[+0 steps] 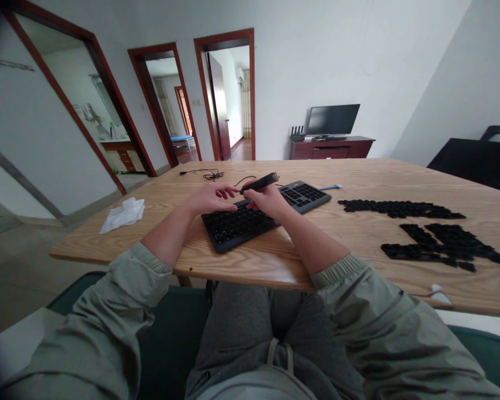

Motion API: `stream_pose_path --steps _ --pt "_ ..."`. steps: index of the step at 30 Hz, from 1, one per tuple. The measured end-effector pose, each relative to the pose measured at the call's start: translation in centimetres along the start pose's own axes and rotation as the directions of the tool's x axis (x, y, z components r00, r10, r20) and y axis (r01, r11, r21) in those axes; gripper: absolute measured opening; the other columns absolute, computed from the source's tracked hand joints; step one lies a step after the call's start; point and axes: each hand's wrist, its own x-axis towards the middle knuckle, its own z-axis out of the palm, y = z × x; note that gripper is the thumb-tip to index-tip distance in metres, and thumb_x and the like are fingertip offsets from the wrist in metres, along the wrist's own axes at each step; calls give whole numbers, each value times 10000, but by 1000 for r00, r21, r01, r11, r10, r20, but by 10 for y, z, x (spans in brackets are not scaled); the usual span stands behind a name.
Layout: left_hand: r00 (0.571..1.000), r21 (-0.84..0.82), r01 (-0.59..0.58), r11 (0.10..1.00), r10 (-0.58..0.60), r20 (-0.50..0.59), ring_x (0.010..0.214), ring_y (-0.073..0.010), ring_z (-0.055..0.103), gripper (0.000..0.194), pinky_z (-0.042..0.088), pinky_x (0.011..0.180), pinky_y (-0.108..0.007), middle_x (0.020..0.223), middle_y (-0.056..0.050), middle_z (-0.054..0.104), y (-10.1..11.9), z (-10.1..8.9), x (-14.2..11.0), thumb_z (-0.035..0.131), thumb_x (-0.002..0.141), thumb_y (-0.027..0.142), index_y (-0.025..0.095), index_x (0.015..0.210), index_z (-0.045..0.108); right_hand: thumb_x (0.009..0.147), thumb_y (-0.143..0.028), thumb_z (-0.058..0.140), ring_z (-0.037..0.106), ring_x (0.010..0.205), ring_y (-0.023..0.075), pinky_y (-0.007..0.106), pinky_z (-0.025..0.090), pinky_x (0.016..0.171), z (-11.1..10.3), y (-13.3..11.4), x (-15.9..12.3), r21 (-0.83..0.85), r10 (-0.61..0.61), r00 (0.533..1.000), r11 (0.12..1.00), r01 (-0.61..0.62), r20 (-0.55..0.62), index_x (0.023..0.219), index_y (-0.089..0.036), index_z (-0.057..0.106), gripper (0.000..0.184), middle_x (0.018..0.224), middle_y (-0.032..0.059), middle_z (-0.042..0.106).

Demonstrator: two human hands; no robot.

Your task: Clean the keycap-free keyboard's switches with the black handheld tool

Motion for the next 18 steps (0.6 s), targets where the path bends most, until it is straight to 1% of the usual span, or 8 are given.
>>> stream_pose_path --steps 2,4,6,9,12,15,18 --pt "999 34 -39 999 40 -15 786 -150 597 560 483 704 -274 959 -56 702 4 5 1 778 674 459 199 1163 691 761 -274 614 607 560 122 245 504 512 1 -1 0 37 13 1000 999 -13 6 1006 -169 642 269 796 29 665" --pt "997 66 -64 996 67 -44 745 -132 590 487 470 668 -255 939 -44 707 6 9 2 752 709 433 198 1134 707 755 -288 612 597 547 123 245 485 503 1 -1 -1 61 32 999 998 -32 -2 992 -167 642 268 765 22 653" --pt "995 87 -72 994 78 -68 711 -116 588 416 461 647 -239 913 -35 715 6 11 2 719 745 389 193 1111 718 759 -318 606 580 536 121 246 467 498 0 1 -1 84 48 999 995 -46 -21 966 -167 647 259 747 18 646" --pt "995 103 -71 992 78 -68 675 -103 590 371 456 633 -226 864 -30 726 5 10 1 689 767 344 179 1097 728 782 -387 598 532 523 107 250 452 503 -1 4 -1 105 59 997 993 -54 -48 917 -168 665 265 768 28 657" --pt "994 114 -83 990 91 -64 662 -102 591 328 452 624 -221 835 -33 735 5 9 0 656 789 312 173 1072 743 805 -416 592 513 525 108 248 429 505 -1 6 0 80 82 996 994 -78 -47 857 -167 673 267 752 39 662" --pt "993 125 -99 987 106 -51 674 -109 597 305 450 631 -226 834 -39 744 7 9 0 632 805 305 175 1053 753 834 -433 579 507 515 113 248 401 493 -2 6 0 42 100 993 994 -98 -56 809 -168 666 280 678 33 633" --pt "995 115 -83 990 88 -38 670 -111 595 314 449 630 -231 838 -43 745 7 9 0 640 805 334 172 1049 752 826 -476 616 492 496 106 244 375 469 -1 6 -1 -1 74 997 997 -74 -33 813 -171 662 309 638 12 600"
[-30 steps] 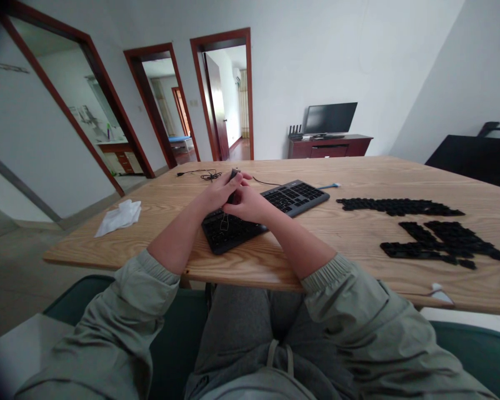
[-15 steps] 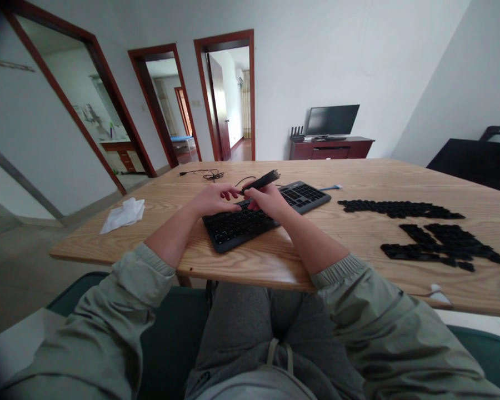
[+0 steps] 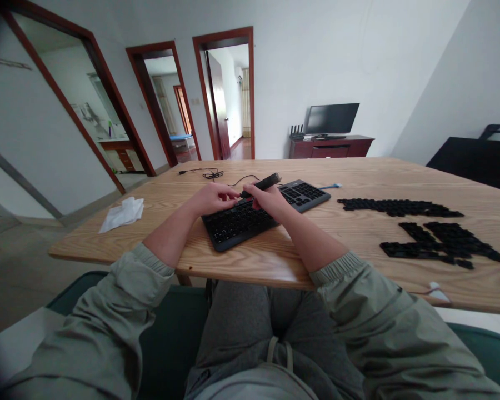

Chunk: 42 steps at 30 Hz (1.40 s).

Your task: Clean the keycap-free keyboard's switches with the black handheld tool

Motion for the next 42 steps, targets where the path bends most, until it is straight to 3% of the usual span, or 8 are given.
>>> stream_pose_path --steps 5,8,12,21,30,36,42 --pt "991 -89 64 994 -52 122 698 -127 616 441 467 626 -235 856 -50 738 -5 -5 0 702 753 428 169 1109 720 776 -465 696 505 518 105 237 403 469 4 2 -2 -22 -37 991 999 41 130 885 -179 663 307 661 -2 597" --pt "990 -117 123 986 -113 81 767 -148 637 466 491 670 -254 922 -78 738 -11 -9 0 654 789 478 143 1108 710 785 -432 695 509 510 111 247 420 462 5 5 -2 -85 -58 990 994 69 129 862 -178 663 267 662 8 595" --pt "987 -70 157 985 -155 35 775 -152 638 371 498 695 -266 906 -84 732 -16 -10 0 618 818 404 120 1036 716 805 -410 679 522 519 123 270 450 473 7 5 -3 -143 -89 985 984 111 151 838 -174 673 238 721 45 641" --pt "984 -59 163 985 -158 79 787 -154 644 387 501 681 -256 915 -75 735 -19 -6 1 661 780 412 141 1051 715 816 -387 667 516 529 129 268 462 477 7 8 -4 -211 -122 977 965 158 175 837 -171 678 217 695 47 641" --pt "980 -32 164 986 -159 118 691 -127 597 370 450 607 -230 828 -59 723 -18 -4 1 666 769 390 140 1035 730 829 -396 636 513 512 112 251 450 473 15 17 7 -154 -175 976 969 194 131 858 -175 603 225 713 15 608" --pt "982 -49 157 986 -150 116 728 -136 612 371 462 633 -238 847 -57 719 -22 -5 0 668 759 395 153 1034 728 826 -384 629 571 648 157 295 503 609 13 17 5 -262 -219 964 931 253 153 866 -182 617 207 779 38 643" --pt "973 -60 173 983 -161 166 689 -127 582 338 432 610 -234 802 -34 701 -22 -6 0 691 737 429 171 949 743 824 -344 621 599 791 208 358 501 773 13 13 6 -380 -251 964 886 267 91 819 -181 644 165 822 70 674"
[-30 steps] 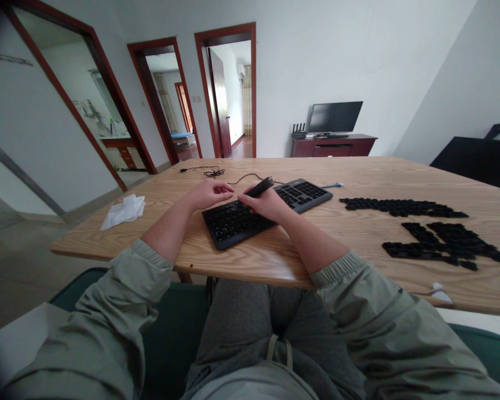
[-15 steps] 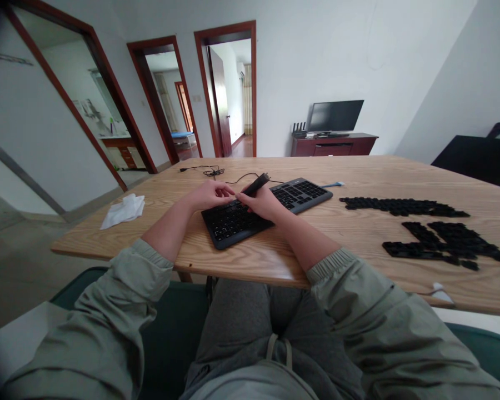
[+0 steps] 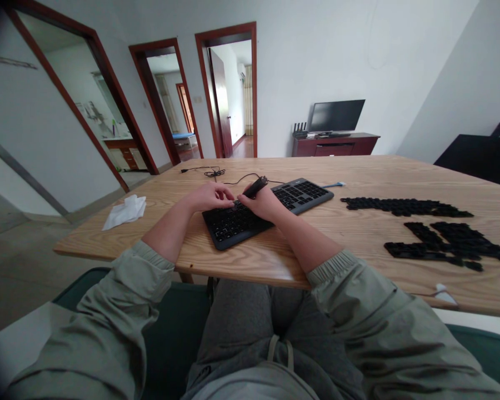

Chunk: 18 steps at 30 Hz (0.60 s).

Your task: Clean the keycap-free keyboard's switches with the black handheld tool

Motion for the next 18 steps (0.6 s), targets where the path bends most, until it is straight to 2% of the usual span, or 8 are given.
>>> stream_pose_path --steps 5,12,18 --pt "993 23 -107 994 106 52 780 -131 587 289 441 704 -249 911 -38 681 -2 -1 2 703 738 425 184 885 762 815 -321 627 592 812 197 345 481 812 1 -4 -1 23 -49 999 999 49 -7 822 -186 623 135 834 54 665" --pt "1000 103 -1 995 4 -28 733 -147 542 398 389 612 -256 814 -6 626 6 0 1 773 651 454 171 899 645 810 -335 640 573 786 190 341 471 797 -3 -12 -8 -16 -41 999 999 42 28 882 -183 632 168 856 55 654" --pt "997 118 20 993 -11 -76 782 -159 558 367 432 678 -275 871 -25 638 13 3 0 758 681 430 176 919 643 833 -386 605 585 785 196 348 477 790 -3 7 1 70 18 999 997 -21 50 858 -182 621 205 811 41 651"
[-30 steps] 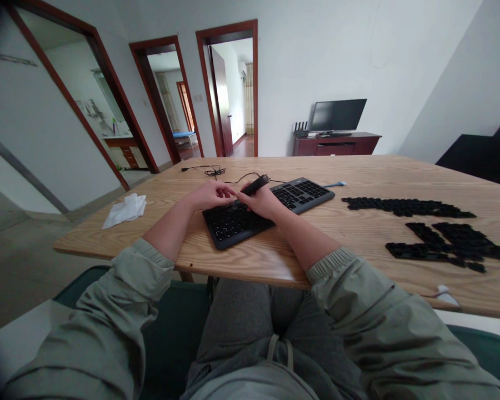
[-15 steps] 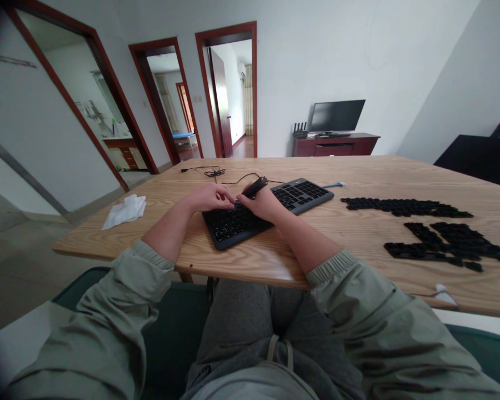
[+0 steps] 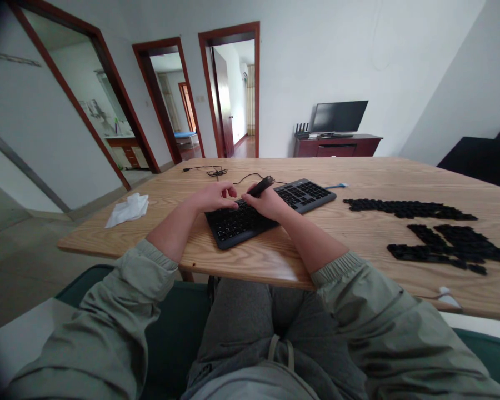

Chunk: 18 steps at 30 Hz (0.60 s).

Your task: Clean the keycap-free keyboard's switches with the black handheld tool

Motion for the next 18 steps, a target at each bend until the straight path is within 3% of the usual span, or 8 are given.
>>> stream_pose_path --steps 8,13,18 --pt "999 -19 12 1000 -11 44 836 -164 579 458 449 699 -267 978 -35 661 -2 0 1 772 663 441 179 1014 640 825 -380 632 589 841 196 357 469 844 -1 1 -1 2 -63 998 998 63 12 899 -186 618 209 876 48 656" --pt "999 -44 16 999 -14 46 846 -164 591 552 458 711 -270 1000 -48 657 -6 2 2 777 650 441 175 1107 615 825 -376 633 589 853 193 348 461 849 -6 -4 -3 6 -86 994 996 86 74 909 -189 624 205 898 46 655" --pt "995 -25 -11 1000 13 99 862 -170 602 505 457 727 -271 1000 -43 668 -5 2 3 757 666 435 181 1085 634 826 -385 623 586 837 200 342 470 808 -10 -10 -3 11 -77 984 997 76 162 881 -197 641 197 866 44 655"
